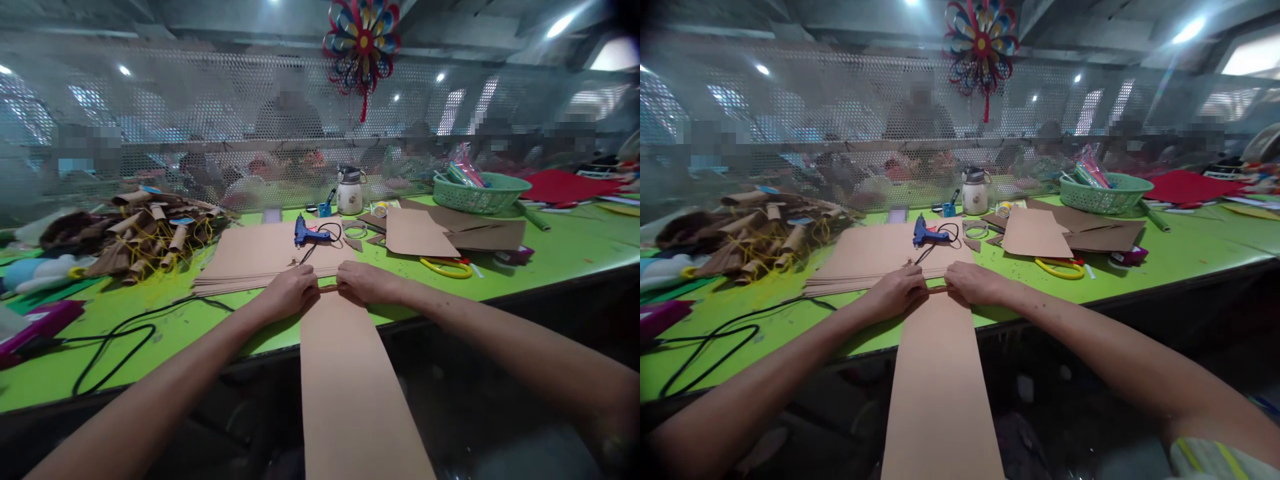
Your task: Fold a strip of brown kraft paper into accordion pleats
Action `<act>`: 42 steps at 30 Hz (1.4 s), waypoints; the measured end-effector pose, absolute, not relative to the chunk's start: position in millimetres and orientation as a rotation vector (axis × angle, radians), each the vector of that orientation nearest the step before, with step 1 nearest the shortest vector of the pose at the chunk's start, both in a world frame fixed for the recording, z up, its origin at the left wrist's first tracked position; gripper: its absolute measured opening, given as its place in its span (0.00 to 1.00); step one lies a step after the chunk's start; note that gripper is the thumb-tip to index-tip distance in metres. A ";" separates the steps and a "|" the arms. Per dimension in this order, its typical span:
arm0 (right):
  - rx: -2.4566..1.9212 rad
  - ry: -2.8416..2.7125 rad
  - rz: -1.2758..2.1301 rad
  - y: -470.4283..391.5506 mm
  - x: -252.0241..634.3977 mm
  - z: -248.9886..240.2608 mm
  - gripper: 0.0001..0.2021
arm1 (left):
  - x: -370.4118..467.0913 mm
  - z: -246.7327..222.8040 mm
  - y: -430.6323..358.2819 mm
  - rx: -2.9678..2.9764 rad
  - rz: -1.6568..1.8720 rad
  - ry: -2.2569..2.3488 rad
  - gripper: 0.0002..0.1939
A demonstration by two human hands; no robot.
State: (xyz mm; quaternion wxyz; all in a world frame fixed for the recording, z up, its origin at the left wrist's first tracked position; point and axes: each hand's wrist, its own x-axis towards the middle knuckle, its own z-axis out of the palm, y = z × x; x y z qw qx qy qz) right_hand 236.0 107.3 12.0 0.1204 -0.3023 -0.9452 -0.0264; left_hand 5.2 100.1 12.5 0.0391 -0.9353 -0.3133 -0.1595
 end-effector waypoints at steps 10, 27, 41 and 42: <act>-0.783 -2.873 -0.302 101.9 242.0 15.7 0.04 | 6.2 13.8 92.0 -2.721 -0.428 -0.793 0.10; -0.849 -2.919 -0.647 73.5 237.3 20.3 0.09 | 12.0 31.8 80.8 -2.820 -0.221 -0.967 0.19; -0.759 -2.546 -0.603 67.0 250.4 8.3 0.13 | 23.3 44.5 97.2 -3.371 -0.484 -1.612 0.28; -0.771 -2.531 -0.563 66.9 250.2 7.4 0.13 | 22.4 43.1 96.9 -3.384 -0.513 -1.608 0.28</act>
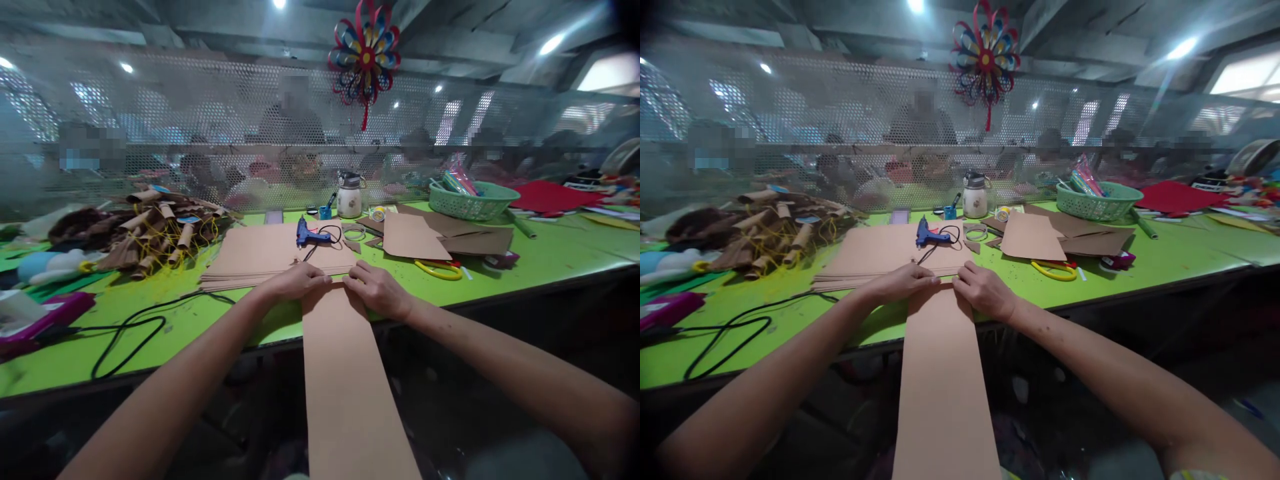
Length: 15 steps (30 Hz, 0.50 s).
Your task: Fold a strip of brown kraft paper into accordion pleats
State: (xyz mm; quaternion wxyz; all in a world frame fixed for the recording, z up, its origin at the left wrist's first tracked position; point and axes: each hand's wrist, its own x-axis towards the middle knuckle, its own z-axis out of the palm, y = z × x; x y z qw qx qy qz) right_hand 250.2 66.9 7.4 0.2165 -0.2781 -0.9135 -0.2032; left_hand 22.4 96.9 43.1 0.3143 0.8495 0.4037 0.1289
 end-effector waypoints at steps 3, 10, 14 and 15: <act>-0.788 -2.414 -0.324 66.7 251.9 4.8 0.10 | 21.0 39.5 97.9 2.251 0.372 1.031 0.27; -0.997 -1.919 0.578 69.3 254.7 19.8 0.14 | 23.9 42.7 94.3 2.309 0.470 0.911 0.24; -1.054 -1.936 0.846 72.4 240.9 28.3 0.15 | 26.2 42.3 90.6 2.372 0.489 0.918 0.23; -1.055 -1.916 0.883 73.0 237.6 28.3 0.15 | 26.1 41.5 90.3 2.385 0.491 0.920 0.23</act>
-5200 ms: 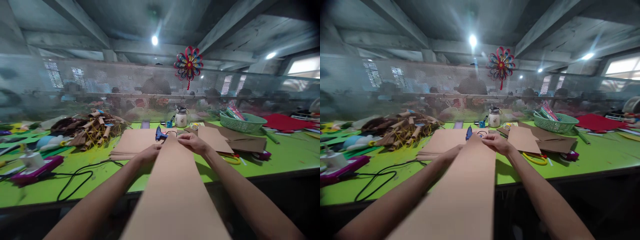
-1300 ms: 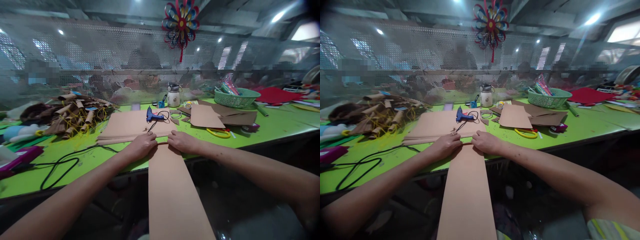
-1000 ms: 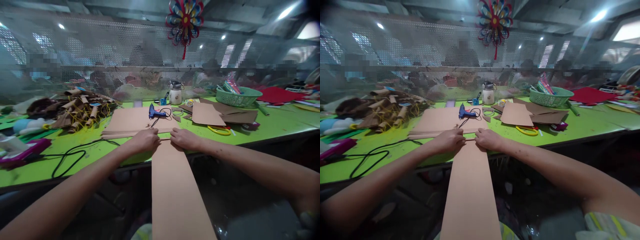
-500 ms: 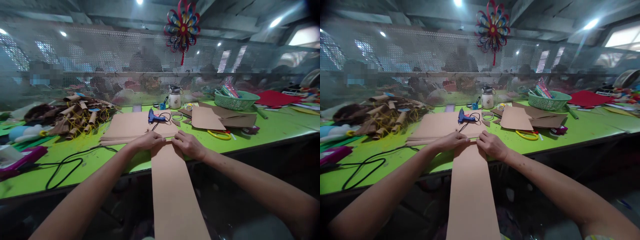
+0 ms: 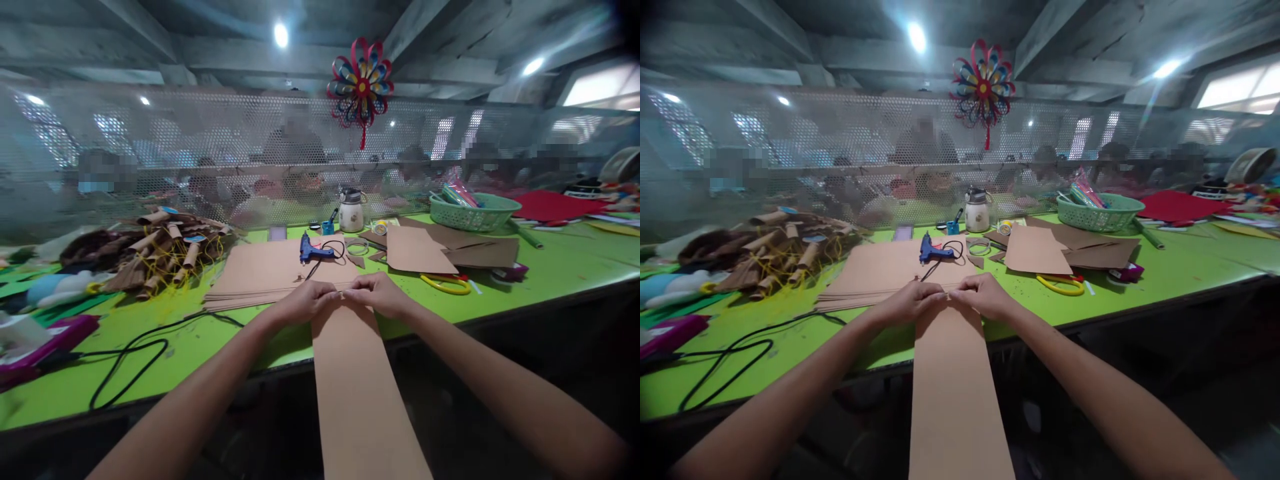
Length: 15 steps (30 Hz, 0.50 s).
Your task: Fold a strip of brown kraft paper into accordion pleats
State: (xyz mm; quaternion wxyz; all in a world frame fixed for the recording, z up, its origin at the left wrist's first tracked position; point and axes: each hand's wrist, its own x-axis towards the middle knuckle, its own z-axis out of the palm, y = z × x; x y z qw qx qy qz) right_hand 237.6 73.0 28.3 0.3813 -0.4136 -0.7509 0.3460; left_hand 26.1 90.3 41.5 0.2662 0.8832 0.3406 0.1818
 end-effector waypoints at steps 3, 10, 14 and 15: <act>-1.034 -1.852 0.908 74.1 231.6 24.5 0.14 | 24.8 38.9 90.4 2.416 0.503 0.921 0.22; -0.997 -1.820 0.758 73.8 232.5 16.1 0.09 | 25.8 39.8 86.2 2.482 0.531 0.924 0.19; -0.996 -1.846 0.718 72.9 233.2 14.6 0.08 | 28.4 40.3 82.6 2.537 0.525 0.963 0.18; -0.992 -1.851 0.703 72.6 233.4 14.3 0.08 | 28.7 40.0 82.4 2.545 0.528 0.973 0.18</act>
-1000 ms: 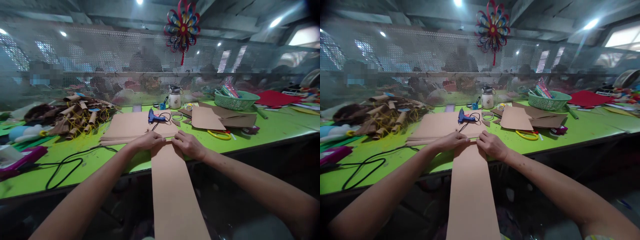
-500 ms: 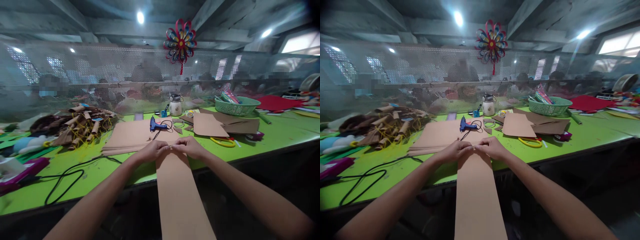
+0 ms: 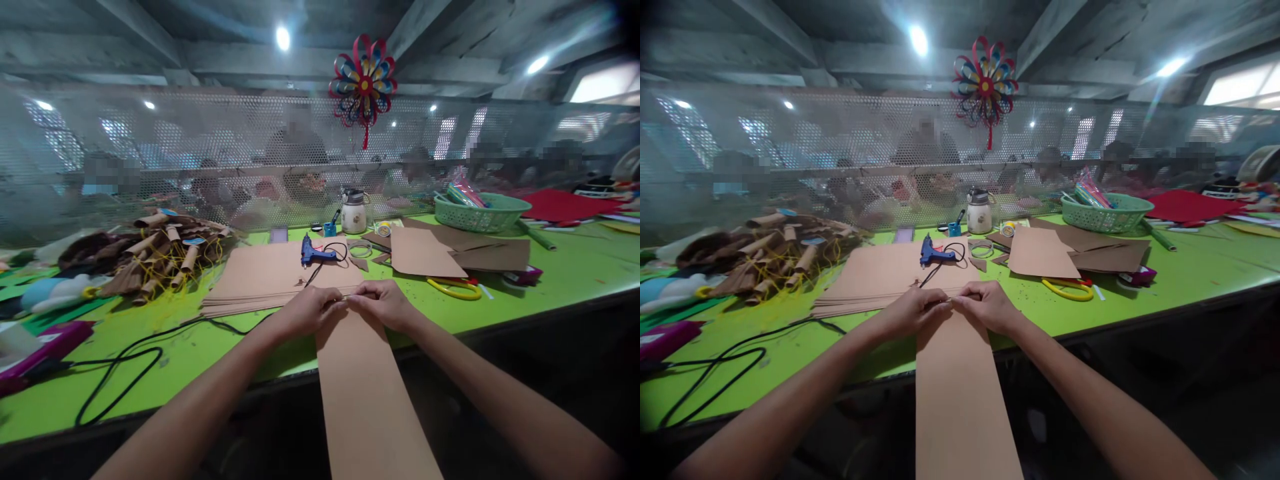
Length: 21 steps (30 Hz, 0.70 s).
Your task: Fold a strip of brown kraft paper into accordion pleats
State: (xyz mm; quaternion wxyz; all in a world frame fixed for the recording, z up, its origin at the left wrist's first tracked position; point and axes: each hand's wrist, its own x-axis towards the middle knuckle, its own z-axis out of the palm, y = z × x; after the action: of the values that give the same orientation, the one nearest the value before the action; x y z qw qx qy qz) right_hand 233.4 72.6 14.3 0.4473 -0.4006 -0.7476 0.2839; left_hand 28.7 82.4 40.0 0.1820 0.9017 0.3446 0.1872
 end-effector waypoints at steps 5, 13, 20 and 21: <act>-0.972 -1.883 0.725 73.1 238.9 14.1 0.10 | 26.8 40.0 83.9 2.554 0.531 0.943 0.18; -0.953 -1.781 1.002 74.2 249.3 13.7 0.15 | 24.4 42.0 84.2 2.472 0.554 0.931 0.20; -0.948 -1.741 1.064 73.1 248.3 13.0 0.18 | 24.6 42.6 83.5 2.541 0.561 0.956 0.17; -0.945 -1.734 1.079 73.2 248.4 13.5 0.18 | 24.3 42.3 83.8 2.553 0.570 0.957 0.16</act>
State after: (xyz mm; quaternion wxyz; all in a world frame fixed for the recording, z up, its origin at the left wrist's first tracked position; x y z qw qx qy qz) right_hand 248.4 73.2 13.5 0.4310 -0.3791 -0.6954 0.4325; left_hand 24.3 83.8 42.3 0.1772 0.9020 0.3382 0.2013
